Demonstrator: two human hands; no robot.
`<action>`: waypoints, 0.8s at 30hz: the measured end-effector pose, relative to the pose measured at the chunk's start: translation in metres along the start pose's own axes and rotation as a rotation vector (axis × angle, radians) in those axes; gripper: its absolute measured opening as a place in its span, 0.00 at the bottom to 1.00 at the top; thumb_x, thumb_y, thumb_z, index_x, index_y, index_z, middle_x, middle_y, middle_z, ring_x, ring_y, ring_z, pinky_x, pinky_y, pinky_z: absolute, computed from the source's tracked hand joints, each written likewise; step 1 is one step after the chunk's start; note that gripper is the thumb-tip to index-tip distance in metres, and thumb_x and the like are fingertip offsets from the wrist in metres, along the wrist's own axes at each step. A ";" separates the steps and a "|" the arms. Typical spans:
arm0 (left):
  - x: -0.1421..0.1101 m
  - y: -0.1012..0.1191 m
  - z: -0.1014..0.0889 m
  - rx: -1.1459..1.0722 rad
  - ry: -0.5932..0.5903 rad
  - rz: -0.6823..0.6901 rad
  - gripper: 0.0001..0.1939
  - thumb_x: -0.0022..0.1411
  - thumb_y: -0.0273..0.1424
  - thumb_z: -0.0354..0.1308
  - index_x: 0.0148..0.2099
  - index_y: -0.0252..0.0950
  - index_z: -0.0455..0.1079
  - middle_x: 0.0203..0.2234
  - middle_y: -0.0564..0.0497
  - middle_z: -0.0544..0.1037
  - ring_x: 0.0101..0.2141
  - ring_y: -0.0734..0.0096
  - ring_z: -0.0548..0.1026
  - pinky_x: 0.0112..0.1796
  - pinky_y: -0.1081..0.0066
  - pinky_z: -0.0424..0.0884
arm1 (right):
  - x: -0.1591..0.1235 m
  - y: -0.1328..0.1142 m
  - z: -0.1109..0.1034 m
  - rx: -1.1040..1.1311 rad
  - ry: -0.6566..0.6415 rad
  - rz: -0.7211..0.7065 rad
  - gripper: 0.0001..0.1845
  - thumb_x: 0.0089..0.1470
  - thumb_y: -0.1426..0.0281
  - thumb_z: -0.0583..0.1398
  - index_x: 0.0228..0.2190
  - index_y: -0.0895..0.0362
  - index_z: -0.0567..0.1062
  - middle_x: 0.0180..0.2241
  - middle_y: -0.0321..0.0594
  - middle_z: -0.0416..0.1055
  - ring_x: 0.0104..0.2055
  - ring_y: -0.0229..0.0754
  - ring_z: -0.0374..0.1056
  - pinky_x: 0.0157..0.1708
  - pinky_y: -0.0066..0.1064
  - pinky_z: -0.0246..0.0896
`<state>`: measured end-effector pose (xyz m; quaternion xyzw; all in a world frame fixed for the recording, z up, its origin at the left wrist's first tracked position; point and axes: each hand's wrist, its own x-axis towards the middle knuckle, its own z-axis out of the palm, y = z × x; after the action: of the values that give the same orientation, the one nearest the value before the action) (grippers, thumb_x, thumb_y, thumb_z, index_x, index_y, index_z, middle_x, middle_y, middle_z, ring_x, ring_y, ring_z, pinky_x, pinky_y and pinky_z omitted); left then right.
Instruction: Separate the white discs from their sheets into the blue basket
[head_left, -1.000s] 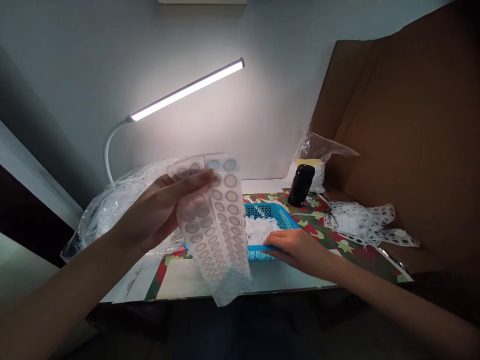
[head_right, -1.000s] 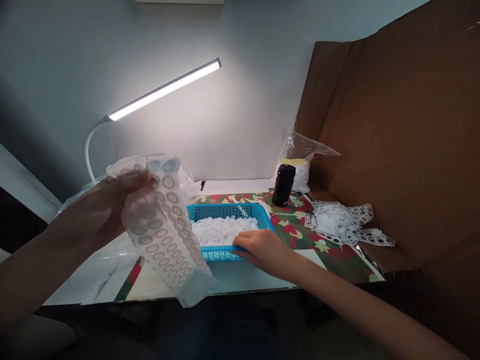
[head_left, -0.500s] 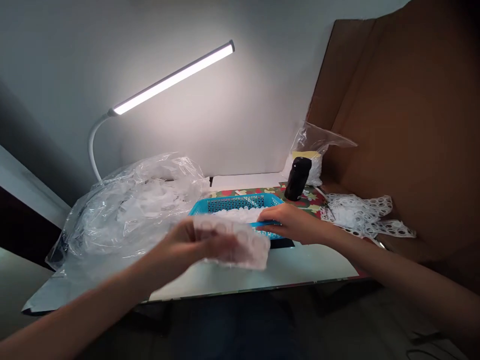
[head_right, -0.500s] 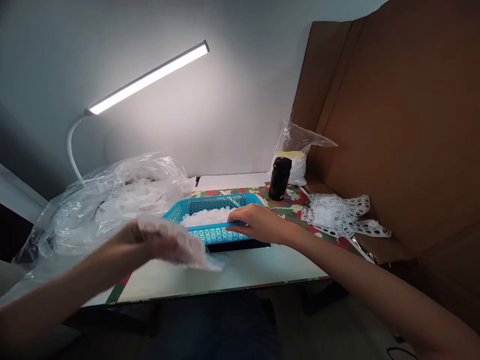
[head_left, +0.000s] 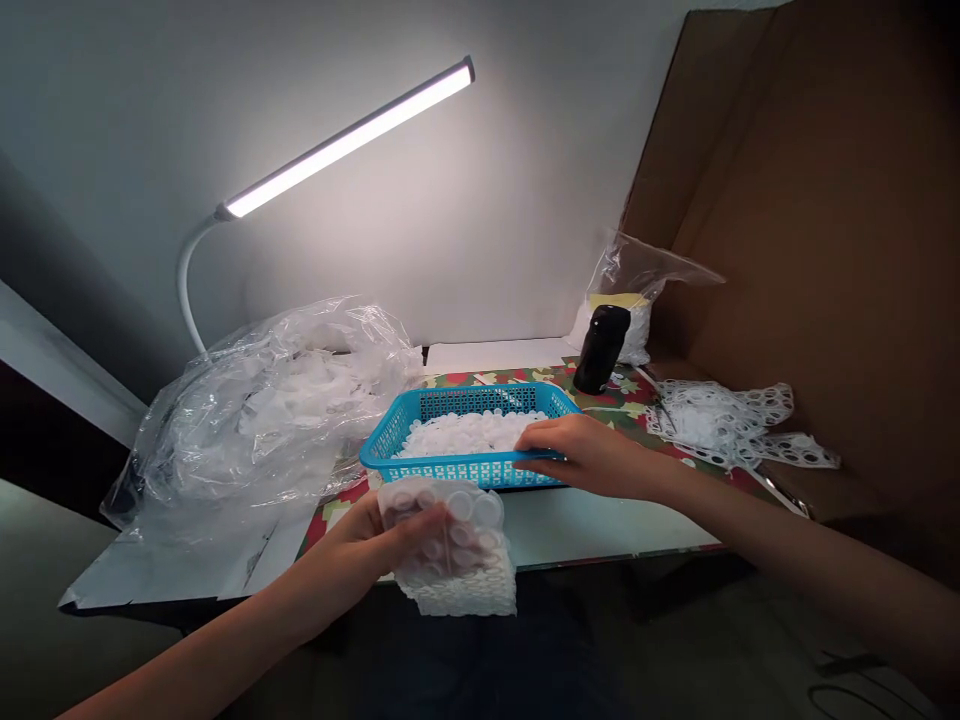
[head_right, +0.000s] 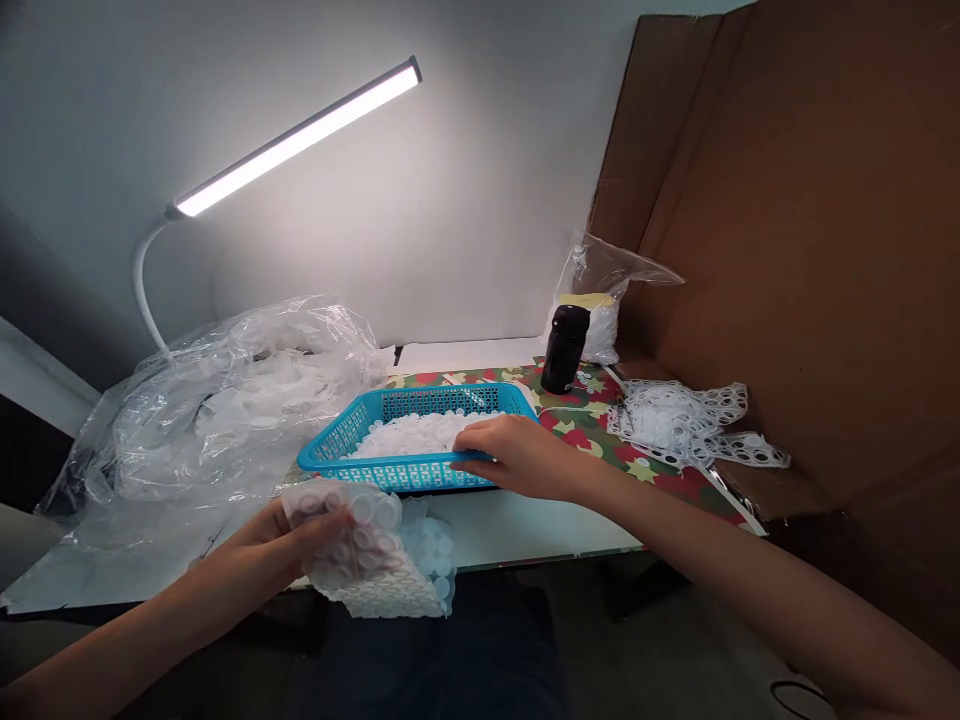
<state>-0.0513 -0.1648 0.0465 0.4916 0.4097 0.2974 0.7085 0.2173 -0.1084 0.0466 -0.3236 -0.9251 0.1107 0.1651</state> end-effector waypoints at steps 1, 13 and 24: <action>0.000 -0.001 -0.001 -0.020 0.012 -0.002 0.09 0.59 0.35 0.59 0.40 0.39 0.76 0.35 0.50 0.81 0.37 0.65 0.78 0.41 0.71 0.73 | 0.000 -0.002 0.000 -0.002 0.001 0.004 0.11 0.62 0.66 0.53 0.34 0.59 0.72 0.30 0.38 0.70 0.30 0.37 0.65 0.29 0.27 0.53; -0.004 0.004 -0.020 -0.149 0.160 0.095 0.09 0.55 0.36 0.62 0.37 0.38 0.76 0.33 0.49 0.81 0.38 0.60 0.78 0.43 0.67 0.74 | -0.020 -0.027 0.035 -0.123 -0.120 -0.022 0.07 0.61 0.70 0.53 0.35 0.58 0.70 0.32 0.39 0.71 0.31 0.38 0.67 0.26 0.26 0.51; 0.001 0.019 -0.012 -0.144 0.057 0.190 0.10 0.56 0.38 0.61 0.33 0.37 0.77 0.30 0.49 0.81 0.35 0.61 0.79 0.38 0.68 0.76 | -0.041 -0.033 0.054 -0.155 0.163 -0.093 0.08 0.58 0.67 0.56 0.38 0.58 0.68 0.33 0.41 0.70 0.34 0.41 0.65 0.32 0.31 0.56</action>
<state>-0.0620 -0.1523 0.0618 0.4675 0.3587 0.4058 0.6987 0.2084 -0.1648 -0.0019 -0.3001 -0.9283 0.0045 0.2194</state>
